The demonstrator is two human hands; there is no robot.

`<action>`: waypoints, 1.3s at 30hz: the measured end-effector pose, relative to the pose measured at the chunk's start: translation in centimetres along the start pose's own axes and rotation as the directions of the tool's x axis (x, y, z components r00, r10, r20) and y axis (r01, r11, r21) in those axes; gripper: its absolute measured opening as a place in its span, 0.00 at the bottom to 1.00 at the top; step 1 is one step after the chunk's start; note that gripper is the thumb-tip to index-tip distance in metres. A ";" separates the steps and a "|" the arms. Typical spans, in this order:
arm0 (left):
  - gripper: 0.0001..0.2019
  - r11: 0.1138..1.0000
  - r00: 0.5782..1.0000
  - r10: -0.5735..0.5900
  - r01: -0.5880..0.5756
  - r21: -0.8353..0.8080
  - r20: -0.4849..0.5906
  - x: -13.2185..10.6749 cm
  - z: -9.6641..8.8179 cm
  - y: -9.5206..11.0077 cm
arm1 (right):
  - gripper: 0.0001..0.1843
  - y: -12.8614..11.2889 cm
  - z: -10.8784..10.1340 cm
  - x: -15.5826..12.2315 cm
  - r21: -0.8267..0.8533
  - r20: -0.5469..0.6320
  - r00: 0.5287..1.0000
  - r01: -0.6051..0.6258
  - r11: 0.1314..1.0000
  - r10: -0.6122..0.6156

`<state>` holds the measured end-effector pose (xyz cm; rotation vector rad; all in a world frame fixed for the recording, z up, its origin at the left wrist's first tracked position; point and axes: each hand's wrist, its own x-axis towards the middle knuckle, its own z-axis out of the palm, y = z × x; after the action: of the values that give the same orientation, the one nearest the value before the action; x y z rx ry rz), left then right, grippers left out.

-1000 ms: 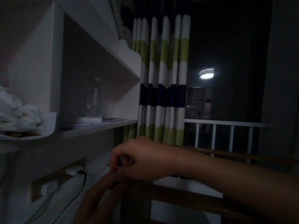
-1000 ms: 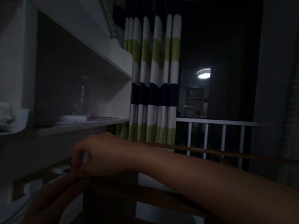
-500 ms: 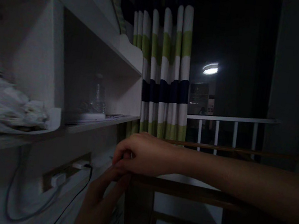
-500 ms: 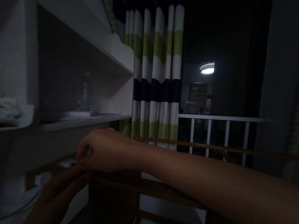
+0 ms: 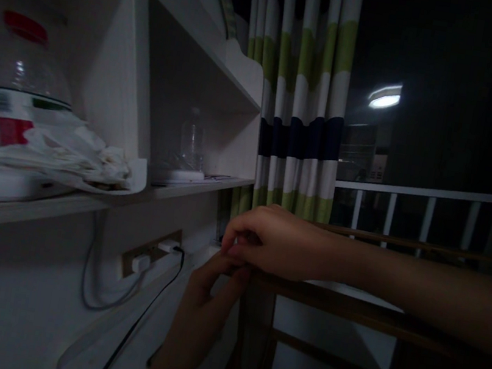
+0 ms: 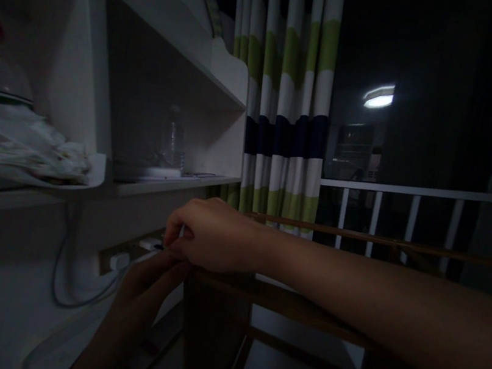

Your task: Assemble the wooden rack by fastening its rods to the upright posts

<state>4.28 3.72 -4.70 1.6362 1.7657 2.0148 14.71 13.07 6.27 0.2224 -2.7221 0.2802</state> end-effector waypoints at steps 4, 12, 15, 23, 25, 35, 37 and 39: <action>0.11 1.000 1.000 0.009 -0.009 -0.014 0.014 0.0 0.2 0.3 | 0.08 0.0 0.6 -0.3 -0.006 -0.066 0.997 0.048 0.999 -0.048; 0.07 0.998 0.999 0.043 -0.044 -0.053 -0.022 -0.1 0.2 0.5 | 0.06 0.5 1.8 -0.8 -0.117 -0.166 0.970 0.159 0.980 -0.177; 0.06 0.996 0.999 0.044 -0.045 -0.075 -0.009 -0.1 0.1 0.5 | 0.05 0.4 2.3 -1.2 -0.134 -0.194 0.962 0.170 0.976 -0.194; 0.07 0.992 0.994 0.104 -0.102 -0.080 0.025 -0.1 0.3 0.1 | 0.07 0.3 2.6 -1.8 0.026 -0.243 0.967 0.085 0.996 -0.076; 0.07 0.991 0.992 0.119 -0.117 -0.060 0.030 -0.1 0.4 0.2 | 0.08 0.4 2.6 -1.7 0.071 -0.241 0.970 0.042 0.997 -0.024; 0.07 0.980 0.979 0.198 -0.198 0.019 -0.040 0.4 0.8 0.8 | 0.08 0.4 2.4 -1.6 0.018 -0.212 0.976 0.064 0.998 -0.058; 0.03 0.979 0.978 0.204 -0.202 0.036 -0.045 0.3 0.9 0.7 | 0.06 0.4 2.4 -1.6 0.010 -0.238 0.969 0.063 0.998 -0.059; 0.01 0.981 0.980 0.191 -0.189 0.031 -0.052 0.2 1.0 0.7 | 0.05 0.4 2.3 -1.7 0.005 -0.263 0.963 0.055 0.999 -0.051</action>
<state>5.28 4.33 -4.28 1.8405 1.7198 2.1421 15.32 13.09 3.43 0.2425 -2.4485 0.2889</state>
